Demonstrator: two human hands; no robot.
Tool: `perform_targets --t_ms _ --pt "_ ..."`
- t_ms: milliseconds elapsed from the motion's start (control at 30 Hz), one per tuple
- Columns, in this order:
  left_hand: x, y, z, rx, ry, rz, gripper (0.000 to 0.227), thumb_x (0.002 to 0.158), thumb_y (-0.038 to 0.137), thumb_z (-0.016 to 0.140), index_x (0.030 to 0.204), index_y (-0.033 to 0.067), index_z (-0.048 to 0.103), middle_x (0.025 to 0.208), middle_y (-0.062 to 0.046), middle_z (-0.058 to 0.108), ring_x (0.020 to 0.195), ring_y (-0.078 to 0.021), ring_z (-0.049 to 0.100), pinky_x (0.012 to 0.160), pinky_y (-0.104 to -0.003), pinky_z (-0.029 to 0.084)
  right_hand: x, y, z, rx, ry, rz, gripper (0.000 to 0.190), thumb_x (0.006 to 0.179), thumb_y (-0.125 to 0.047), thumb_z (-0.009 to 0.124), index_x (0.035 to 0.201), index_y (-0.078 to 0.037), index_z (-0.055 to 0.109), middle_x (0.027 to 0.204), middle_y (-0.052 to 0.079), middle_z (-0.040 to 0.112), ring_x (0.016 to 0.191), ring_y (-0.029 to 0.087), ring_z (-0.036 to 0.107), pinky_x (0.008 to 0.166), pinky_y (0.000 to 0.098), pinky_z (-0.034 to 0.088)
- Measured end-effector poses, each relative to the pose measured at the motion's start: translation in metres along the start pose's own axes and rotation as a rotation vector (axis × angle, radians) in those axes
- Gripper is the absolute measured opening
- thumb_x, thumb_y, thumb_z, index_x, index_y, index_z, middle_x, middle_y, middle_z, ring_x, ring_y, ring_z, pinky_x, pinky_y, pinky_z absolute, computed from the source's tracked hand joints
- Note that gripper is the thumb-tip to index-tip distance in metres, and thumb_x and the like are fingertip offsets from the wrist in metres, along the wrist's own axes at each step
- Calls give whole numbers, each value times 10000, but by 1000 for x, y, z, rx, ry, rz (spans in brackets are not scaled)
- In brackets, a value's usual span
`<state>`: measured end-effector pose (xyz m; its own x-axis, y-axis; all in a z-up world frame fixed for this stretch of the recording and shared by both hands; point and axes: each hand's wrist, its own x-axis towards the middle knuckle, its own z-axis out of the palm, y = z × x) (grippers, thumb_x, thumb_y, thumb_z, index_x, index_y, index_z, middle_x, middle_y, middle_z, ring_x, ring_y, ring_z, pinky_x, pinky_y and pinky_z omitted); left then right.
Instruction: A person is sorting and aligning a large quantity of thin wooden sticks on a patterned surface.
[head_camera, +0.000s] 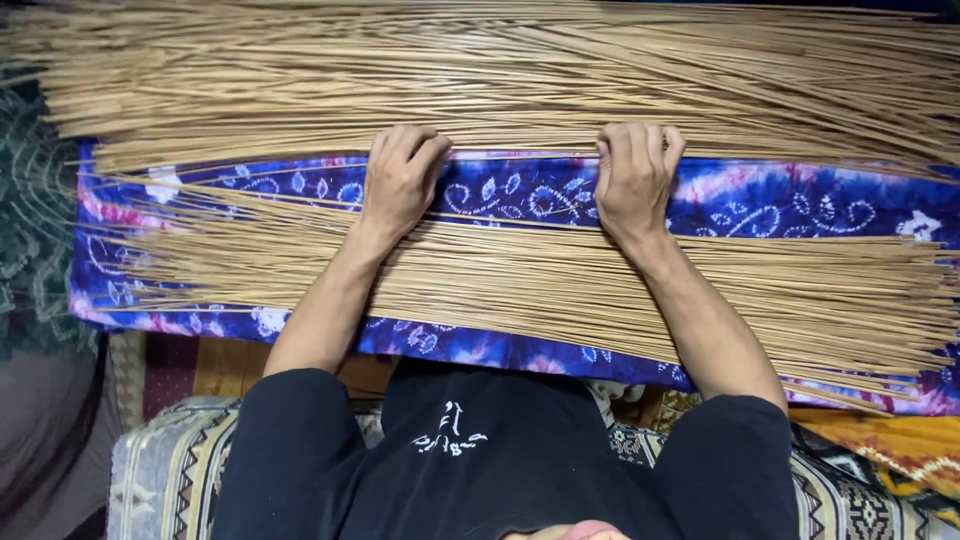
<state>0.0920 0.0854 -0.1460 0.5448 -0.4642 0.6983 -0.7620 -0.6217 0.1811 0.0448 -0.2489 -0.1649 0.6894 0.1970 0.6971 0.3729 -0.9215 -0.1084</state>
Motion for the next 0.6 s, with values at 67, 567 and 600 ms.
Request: perform_targets --t_ms 67,567,600 --pt "-5 -3 5 -2 1 17 45 1021 159 687 1059 134 691 942 -42 633 862 -251 654 797 -354 491 7 -4 -6 -20 27 -10 332 1165 -378 459 1059 -105 616 1001 67 585 1003 291 600 1028 492 328" --pt "-12 -19 3 -45 215 139 119 1025 122 655 1116 117 731 898 -30 614 768 -233 608 734 -349 445 18 -4 -43 -134 306 -289 359 1094 -407 652 939 -87 694 790 40 561 655 212 544 770 400 430" --pt "-13 -25 6 -57 247 125 122 1035 120 645 1121 114 732 894 -29 617 766 -230 606 727 -350 439 21 0 -49 -167 336 -306 365 1104 -406 640 951 -80 701 798 50 564 668 227 551 795 419 424"
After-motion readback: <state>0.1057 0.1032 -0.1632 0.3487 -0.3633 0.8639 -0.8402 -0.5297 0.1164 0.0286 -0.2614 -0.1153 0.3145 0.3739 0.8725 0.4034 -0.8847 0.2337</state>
